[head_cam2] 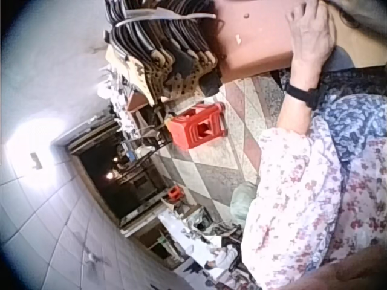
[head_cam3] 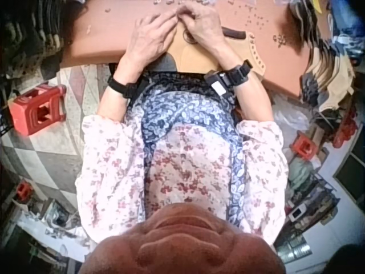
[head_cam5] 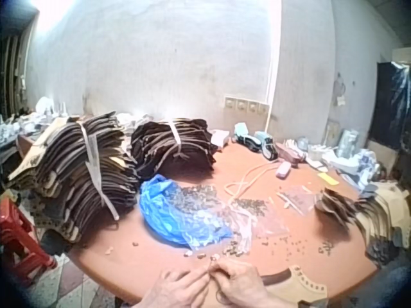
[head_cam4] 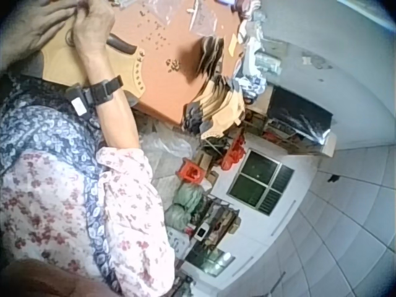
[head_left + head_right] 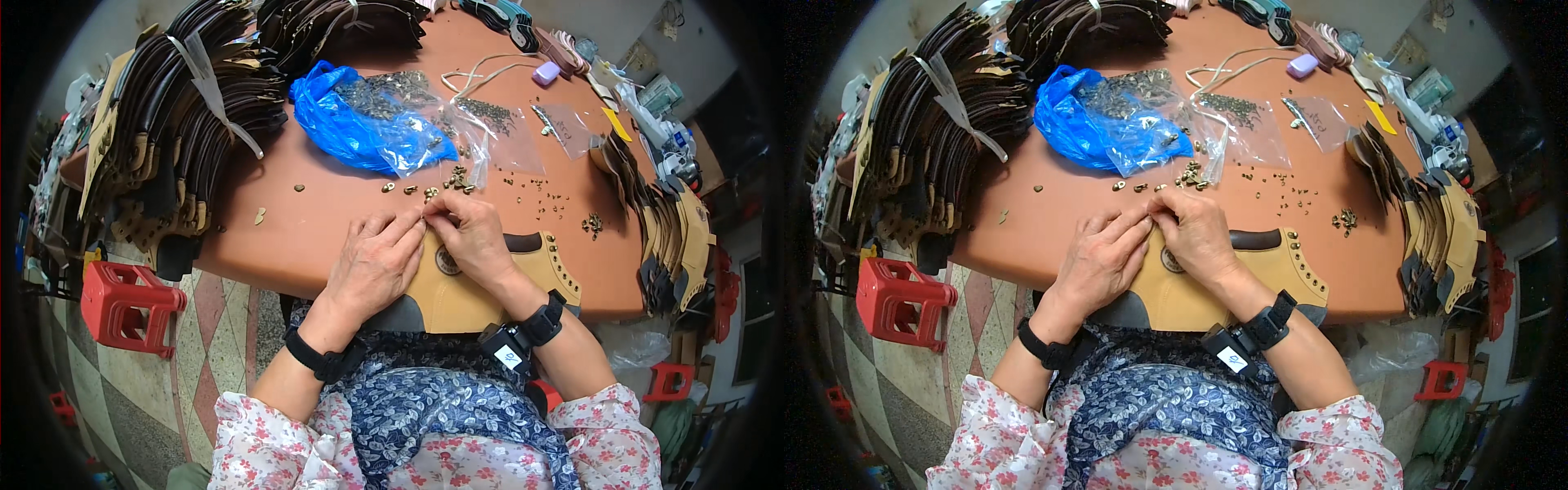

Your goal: Attaching small metal eyelets to the upper parts of shoes during the manufacturing process.

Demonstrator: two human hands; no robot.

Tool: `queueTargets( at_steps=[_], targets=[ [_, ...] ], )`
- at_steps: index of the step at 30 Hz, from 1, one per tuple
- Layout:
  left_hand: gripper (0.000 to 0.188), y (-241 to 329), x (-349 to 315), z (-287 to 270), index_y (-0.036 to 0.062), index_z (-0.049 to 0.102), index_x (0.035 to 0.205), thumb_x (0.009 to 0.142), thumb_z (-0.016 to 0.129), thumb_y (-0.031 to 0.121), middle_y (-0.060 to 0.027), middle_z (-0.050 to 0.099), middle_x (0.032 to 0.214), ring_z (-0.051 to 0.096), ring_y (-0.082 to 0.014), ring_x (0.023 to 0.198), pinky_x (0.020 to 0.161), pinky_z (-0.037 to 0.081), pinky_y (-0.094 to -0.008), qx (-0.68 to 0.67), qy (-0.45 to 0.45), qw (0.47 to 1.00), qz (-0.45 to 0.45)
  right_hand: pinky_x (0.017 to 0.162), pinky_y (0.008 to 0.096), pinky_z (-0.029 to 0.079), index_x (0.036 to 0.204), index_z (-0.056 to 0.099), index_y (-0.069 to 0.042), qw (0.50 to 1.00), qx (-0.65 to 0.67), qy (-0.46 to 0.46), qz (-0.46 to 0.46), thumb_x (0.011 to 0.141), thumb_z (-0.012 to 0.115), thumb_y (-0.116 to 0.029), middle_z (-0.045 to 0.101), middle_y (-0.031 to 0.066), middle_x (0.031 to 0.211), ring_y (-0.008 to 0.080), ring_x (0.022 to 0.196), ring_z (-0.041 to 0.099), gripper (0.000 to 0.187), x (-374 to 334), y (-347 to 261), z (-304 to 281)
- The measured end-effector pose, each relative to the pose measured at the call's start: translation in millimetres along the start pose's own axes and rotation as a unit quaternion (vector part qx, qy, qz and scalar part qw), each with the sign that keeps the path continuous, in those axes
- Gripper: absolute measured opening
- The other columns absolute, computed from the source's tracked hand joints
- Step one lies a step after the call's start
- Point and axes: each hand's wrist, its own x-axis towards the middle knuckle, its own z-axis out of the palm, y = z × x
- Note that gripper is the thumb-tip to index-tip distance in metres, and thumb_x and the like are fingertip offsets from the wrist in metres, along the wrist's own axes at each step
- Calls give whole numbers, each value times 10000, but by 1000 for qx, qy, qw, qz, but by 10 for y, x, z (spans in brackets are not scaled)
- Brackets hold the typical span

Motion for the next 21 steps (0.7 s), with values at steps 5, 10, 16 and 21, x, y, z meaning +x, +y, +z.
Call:
queueTargets(
  at_steps=[5, 10, 16, 21],
  targets=[
    [304, 15, 6, -13, 61, 669, 1160, 869, 673, 151, -43, 630, 1285, 572, -283, 1048, 889, 448, -406, -1, 0, 1000, -3, 697, 375, 543, 912, 672, -23, 1000, 5, -1, -1, 833, 679, -13, 699, 135, 825, 300, 782, 697, 80, -16, 8, -5],
    [300, 7, -12, -2, 67, 673, 1161, 872, 671, 148, -43, 637, 1276, 576, -283, 1043, 889, 450, -410, 4, 1, 1000, 0, 710, 374, 541, 943, 682, -3, 996, 75, 4, 45, 838, 668, -2, 696, 142, 840, 309, 794, 690, 105, -47, 29, -33],
    [307, 7, -10, -16, 74, 671, 1172, 875, 672, 150, -54, 634, 1282, 579, -289, 1053, 886, 450, -420, 3, -6, 1000, 0, 777, 380, 532, 950, 705, 18, 1000, 3, 2, -16, 844, 663, -1, 676, 145, 944, 320, 880, 665, 116, -77, 39, -62],
    [307, 13, 0, -22, 75, 671, 1171, 873, 676, 149, -56, 632, 1284, 581, -293, 1065, 888, 451, -419, -1, -7, 1000, -4, 788, 388, 529, 945, 714, 21, 999, -15, -11, -26, 850, 667, -11, 673, 141, 971, 324, 890, 659, 111, -59, 16, -60]
  ],
)
